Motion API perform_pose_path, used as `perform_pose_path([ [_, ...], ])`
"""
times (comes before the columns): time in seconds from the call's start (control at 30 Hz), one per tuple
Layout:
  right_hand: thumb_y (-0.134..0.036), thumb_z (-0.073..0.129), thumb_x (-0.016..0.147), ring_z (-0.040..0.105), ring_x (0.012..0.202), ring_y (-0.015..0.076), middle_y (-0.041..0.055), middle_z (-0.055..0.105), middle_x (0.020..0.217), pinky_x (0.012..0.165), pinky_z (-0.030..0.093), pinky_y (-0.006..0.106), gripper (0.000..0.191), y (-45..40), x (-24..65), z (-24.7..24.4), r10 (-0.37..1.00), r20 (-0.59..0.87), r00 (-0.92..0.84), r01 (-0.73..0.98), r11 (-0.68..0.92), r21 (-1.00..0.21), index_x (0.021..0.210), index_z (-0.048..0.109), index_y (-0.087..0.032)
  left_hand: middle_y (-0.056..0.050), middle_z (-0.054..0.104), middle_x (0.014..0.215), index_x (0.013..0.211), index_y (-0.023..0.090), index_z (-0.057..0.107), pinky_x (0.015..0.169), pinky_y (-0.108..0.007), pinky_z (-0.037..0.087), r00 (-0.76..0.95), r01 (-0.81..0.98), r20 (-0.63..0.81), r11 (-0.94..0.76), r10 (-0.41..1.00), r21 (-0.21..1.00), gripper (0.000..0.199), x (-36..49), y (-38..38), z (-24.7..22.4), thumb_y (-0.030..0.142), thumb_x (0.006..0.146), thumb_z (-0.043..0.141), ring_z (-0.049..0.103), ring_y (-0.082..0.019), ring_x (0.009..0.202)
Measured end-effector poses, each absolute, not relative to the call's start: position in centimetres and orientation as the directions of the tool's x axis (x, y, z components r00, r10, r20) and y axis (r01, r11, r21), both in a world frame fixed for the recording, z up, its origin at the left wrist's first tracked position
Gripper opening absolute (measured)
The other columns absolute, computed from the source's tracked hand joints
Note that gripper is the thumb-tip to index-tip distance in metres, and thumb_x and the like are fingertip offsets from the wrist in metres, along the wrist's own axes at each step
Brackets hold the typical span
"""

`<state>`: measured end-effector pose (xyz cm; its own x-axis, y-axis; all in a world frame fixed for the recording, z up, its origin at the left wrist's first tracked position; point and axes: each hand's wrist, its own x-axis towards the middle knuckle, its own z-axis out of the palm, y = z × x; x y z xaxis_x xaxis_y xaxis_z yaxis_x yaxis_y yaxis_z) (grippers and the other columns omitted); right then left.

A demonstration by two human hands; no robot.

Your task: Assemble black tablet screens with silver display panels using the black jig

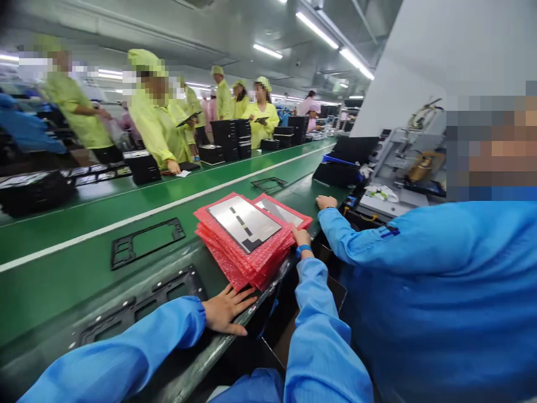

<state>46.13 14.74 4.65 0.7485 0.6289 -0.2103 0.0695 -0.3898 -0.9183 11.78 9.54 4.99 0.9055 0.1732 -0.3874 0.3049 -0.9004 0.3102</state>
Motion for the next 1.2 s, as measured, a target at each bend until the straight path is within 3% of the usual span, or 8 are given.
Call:
perform_pose_path([
  [0.23, -0.058, 0.053, 0.085, 0.064, 0.079, 0.0294, 0.0130, 0.061, 0.062, 0.079, 0.046, 0.041, 0.048, 11.0, 45.9, 6.2, 0.558, -0.129, 0.820, 0.196, -0.486, -0.852, 0.067, 0.063, -0.015, -0.014, 0.035, 0.151, 0.145, 0.022, 0.040, 0.114, -0.059, 0.011, 0.967, 0.220, -0.205, -0.891, 0.148, 0.397, 0.077, 10.7, 9.6, 5.6, 0.068, 0.084, 0.047, 0.024, -0.036, 0.141],
  [0.4, -0.061, 0.021, 0.091, 0.042, 0.046, 0.0160, -0.0024, 0.042, 0.054, 0.047, 0.034, 0.029, 0.058, 5.9, 42.2, 8.7, 0.569, 0.092, 0.818, 0.229, -0.175, -0.958, 0.094, 0.058, -0.016, -0.015, 0.059, 0.130, 0.132, 0.020, 0.057, 0.096, -0.038, 0.046, 0.969, 0.246, -0.124, -0.805, 0.213, 0.539, 0.068, 6.0, 10.1, 11.2, 0.065, 0.082, 0.053, 0.059, -0.031, 0.115],
  [0.47, -0.061, 0.032, 0.091, 0.032, 0.042, 0.0127, -0.0052, 0.034, 0.051, 0.044, 0.027, 0.027, 0.050, 3.6, 39.6, 10.3, 0.628, 0.185, 0.756, 0.130, 0.133, -0.982, 0.087, 0.058, -0.018, -0.012, 0.064, 0.123, 0.128, 0.021, 0.061, 0.091, -0.033, 0.048, 0.953, 0.280, -0.071, -0.769, 0.294, 0.574, 0.061, 2.8, 10.8, 13.0, 0.061, 0.083, 0.056, 0.063, -0.028, 0.108],
  [0.57, -0.045, 0.054, 0.090, 0.033, 0.044, 0.0107, -0.0049, 0.036, 0.050, 0.045, 0.026, 0.025, 0.027, 0.8, 34.8, 12.7, 0.762, 0.329, 0.558, 0.004, 0.394, -0.919, 0.088, 0.063, -0.020, -0.008, 0.069, 0.115, 0.124, 0.021, 0.064, 0.087, -0.026, 0.048, 0.873, 0.382, -0.006, -0.674, 0.488, 0.632, 0.049, -2.5, 12.7, 14.3, 0.053, 0.088, 0.054, 0.065, -0.022, 0.102],
  [0.7, -0.036, 0.056, 0.092, 0.045, 0.052, 0.0112, -0.0021, 0.049, 0.059, 0.049, 0.034, 0.024, 0.020, 1.0, 27.9, 14.9, 0.934, 0.354, -0.052, 0.088, 0.358, -0.930, 0.101, 0.065, -0.021, -0.003, 0.070, 0.111, 0.112, 0.021, 0.068, 0.085, -0.024, 0.048, 0.539, 0.688, 0.044, -0.470, 0.841, 0.553, 0.045, -9.3, 16.7, 14.2, 0.053, 0.088, 0.050, 0.064, -0.020, 0.099],
  [0.83, -0.036, 0.060, 0.089, 0.053, 0.061, 0.0123, 0.0003, 0.059, 0.069, 0.058, 0.039, 0.024, 0.024, 6.8, 21.1, 14.4, 0.772, 0.206, -0.601, 0.257, 0.431, -0.865, 0.103, 0.067, -0.017, -0.014, 0.062, 0.123, 0.120, 0.013, 0.062, 0.103, -0.039, 0.037, 0.082, 0.917, 0.186, -0.147, 0.979, 0.370, 0.047, -15.1, 21.3, 13.4, 0.044, 0.089, 0.045, 0.053, -0.029, 0.116],
  [1.03, -0.046, 0.057, 0.084, 0.041, 0.053, 0.0115, -0.0041, 0.045, 0.056, 0.052, 0.029, 0.024, 0.037, 16.0, 14.9, 6.4, 0.925, 0.239, -0.294, 0.280, 0.323, -0.904, 0.099, 0.067, -0.014, -0.032, 0.028, 0.147, 0.147, 0.008, 0.027, 0.098, -0.060, 0.032, -0.406, 0.886, 0.166, 0.343, 0.899, 0.311, 0.096, -19.5, 26.5, 11.7, 0.062, 0.074, 0.059, 0.032, -0.049, 0.130],
  [1.2, -0.054, 0.050, 0.084, 0.042, 0.051, 0.0122, -0.0026, 0.046, 0.059, 0.048, 0.031, 0.024, 0.046, 18.2, 14.9, 2.0, 0.956, 0.221, -0.193, 0.204, 0.259, -0.944, 0.095, 0.063, -0.012, -0.034, 0.046, 0.130, 0.136, 0.002, 0.043, 0.097, -0.062, 0.032, -0.511, 0.833, 0.102, 0.462, 0.854, 0.306, 0.084, -20.3, 28.1, 11.8, 0.051, 0.071, 0.065, 0.042, -0.050, 0.122],
])
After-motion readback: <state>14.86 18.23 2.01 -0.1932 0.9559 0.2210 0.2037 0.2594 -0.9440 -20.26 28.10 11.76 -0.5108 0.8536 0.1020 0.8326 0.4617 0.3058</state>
